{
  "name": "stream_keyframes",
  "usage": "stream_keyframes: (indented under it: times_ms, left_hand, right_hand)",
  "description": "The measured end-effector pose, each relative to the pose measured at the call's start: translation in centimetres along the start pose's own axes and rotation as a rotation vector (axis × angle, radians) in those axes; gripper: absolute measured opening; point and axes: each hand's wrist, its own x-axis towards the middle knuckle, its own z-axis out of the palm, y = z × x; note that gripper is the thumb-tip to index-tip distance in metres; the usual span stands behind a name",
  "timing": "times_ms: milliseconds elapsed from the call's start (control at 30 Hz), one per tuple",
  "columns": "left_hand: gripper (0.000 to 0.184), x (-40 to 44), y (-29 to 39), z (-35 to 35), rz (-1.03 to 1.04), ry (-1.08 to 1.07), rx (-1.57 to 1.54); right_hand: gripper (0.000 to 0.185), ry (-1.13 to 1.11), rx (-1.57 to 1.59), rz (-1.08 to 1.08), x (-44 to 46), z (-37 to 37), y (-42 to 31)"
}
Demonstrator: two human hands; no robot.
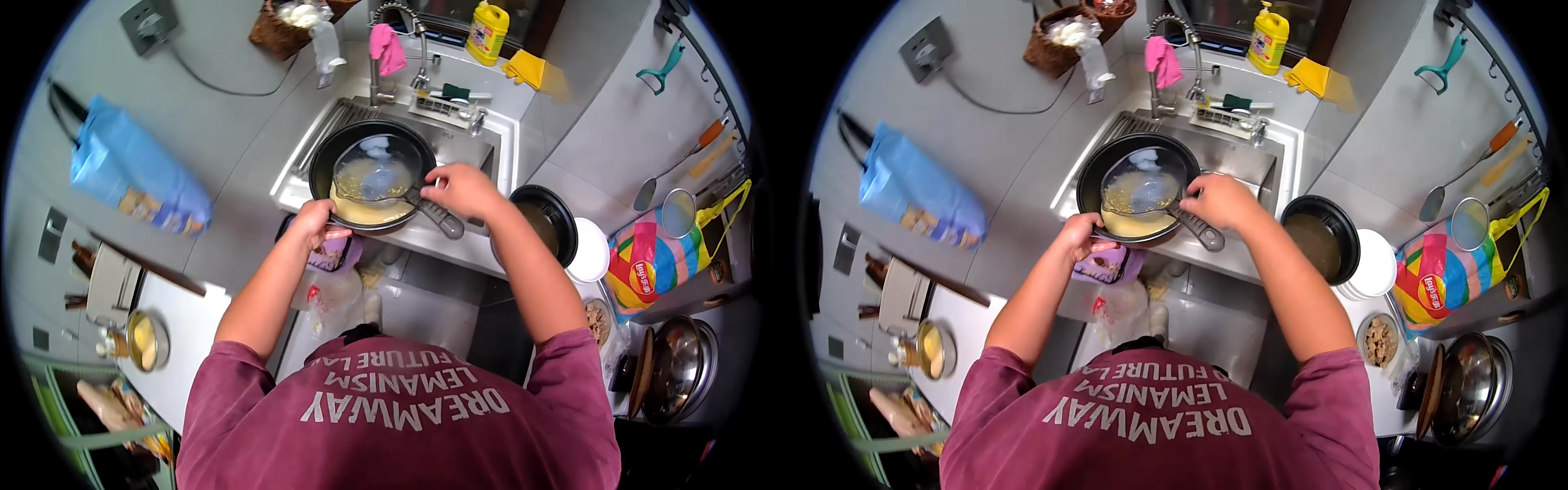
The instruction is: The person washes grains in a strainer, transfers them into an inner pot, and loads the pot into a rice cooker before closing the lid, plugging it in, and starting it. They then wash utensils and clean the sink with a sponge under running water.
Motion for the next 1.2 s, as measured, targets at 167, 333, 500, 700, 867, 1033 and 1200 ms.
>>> stream_keyframes:
  times_ms: [167,333,500,700,867,1033,1200]
  left_hand:
    - [0.044,7.7,3.8,0.9,-0.074,-0.055,-0.032]
    - [0.035,15.0,4.0,1.1,-0.078,0.017,-0.070]
    - [0.040,19.6,4.6,1.0,-0.166,0.024,-0.090]
    - [0.041,23.2,4.4,2.0,-0.194,0.063,-0.132]
    - [0.025,23.1,5.4,4.9,-0.114,0.227,-0.090]
    - [0.046,26.2,4.4,4.9,-0.183,0.223,-0.093]
    - [0.032,28.4,3.6,5.4,-0.175,0.260,-0.174]
  right_hand:
    - [0.029,0.169,0.125,0.100,7.9,-1.8,6.2]
    - [0.020,0.257,0.125,0.125,13.5,-0.1,10.5]
    - [0.018,0.278,0.151,0.178,19.0,0.6,18.5]
    - [0.018,0.223,0.155,0.092,26.7,-1.8,21.8]
    - [0.020,0.190,0.044,-0.157,35.6,-2.8,26.0]
    - [0.028,0.034,0.019,-0.400,44.2,-0.4,27.9]
    - [0.038,-0.145,-0.124,-0.470,50.4,2.7,26.7]
